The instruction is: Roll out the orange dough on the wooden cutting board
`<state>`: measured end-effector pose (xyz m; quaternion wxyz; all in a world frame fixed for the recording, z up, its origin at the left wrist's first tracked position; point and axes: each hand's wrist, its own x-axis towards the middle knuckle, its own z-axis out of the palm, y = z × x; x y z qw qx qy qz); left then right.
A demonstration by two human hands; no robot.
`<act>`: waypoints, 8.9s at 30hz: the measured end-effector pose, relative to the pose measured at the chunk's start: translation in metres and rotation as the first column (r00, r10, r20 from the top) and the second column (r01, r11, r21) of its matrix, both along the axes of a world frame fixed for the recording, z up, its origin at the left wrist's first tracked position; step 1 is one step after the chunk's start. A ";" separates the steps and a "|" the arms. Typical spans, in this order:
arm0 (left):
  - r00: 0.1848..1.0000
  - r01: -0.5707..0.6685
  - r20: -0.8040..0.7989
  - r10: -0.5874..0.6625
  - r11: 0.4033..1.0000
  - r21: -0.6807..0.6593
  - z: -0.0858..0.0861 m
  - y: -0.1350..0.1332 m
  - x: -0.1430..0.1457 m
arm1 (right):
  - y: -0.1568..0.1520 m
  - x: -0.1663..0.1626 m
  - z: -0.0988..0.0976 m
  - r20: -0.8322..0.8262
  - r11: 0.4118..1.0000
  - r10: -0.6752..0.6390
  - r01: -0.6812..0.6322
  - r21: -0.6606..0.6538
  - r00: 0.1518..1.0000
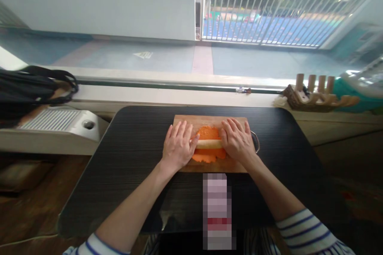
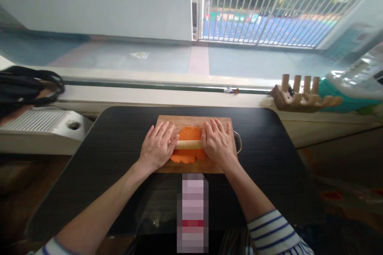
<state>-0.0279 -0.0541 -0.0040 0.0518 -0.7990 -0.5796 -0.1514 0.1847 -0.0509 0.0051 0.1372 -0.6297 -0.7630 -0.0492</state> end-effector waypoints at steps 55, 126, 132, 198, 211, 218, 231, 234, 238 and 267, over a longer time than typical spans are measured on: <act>0.983 0.175 0.043 -0.177 0.984 0.045 -0.003 -0.045 -0.027 | -0.050 0.003 -0.001 -0.107 0.993 0.101 -0.107 -0.053 0.989; 0.999 0.026 -0.026 -0.027 1.000 -0.007 -0.001 0.016 0.005 | -0.005 -0.004 0.005 0.042 0.993 -0.050 0.054 -0.103 0.998; 0.999 0.020 -0.030 -0.020 1.000 -0.015 0.000 0.025 0.007 | 0.005 -0.002 0.002 0.027 0.990 -0.055 0.058 -0.128 0.998; 0.996 0.087 -0.015 -0.086 0.991 0.102 -0.009 -0.019 0.000 | -0.030 -0.006 -0.006 -0.008 1.000 0.012 -0.012 -0.012 1.000; 0.979 0.202 -0.047 -0.197 0.958 0.203 -0.015 -0.058 -0.017 | -0.068 0.013 -0.025 -0.032 0.966 0.237 -0.232 0.116 0.971; 0.976 0.208 0.032 -0.216 0.965 0.162 -0.005 -0.066 -0.020 | -0.050 0.026 -0.006 -0.011 0.895 0.441 -0.439 0.076 0.898; 0.988 0.070 0.146 -0.054 0.992 -0.108 0.006 -0.065 -0.012 | -0.029 0.027 0.011 -0.061 0.846 0.515 -0.519 -0.126 0.855; 0.985 0.071 0.168 -0.036 0.975 -0.209 0.014 -0.055 -0.009 | -0.035 0.025 0.012 -0.073 0.869 0.457 -0.463 -0.175 0.886; 0.983 0.108 0.174 -0.059 0.953 -0.283 0.019 -0.042 -0.004 | -0.047 0.019 0.015 -0.080 0.896 0.383 -0.391 -0.209 0.920; 0.983 0.162 0.084 -0.165 0.986 0.040 -0.004 -0.065 0.004 | -0.035 0.038 0.018 -0.001 0.860 0.487 -0.480 -0.173 0.874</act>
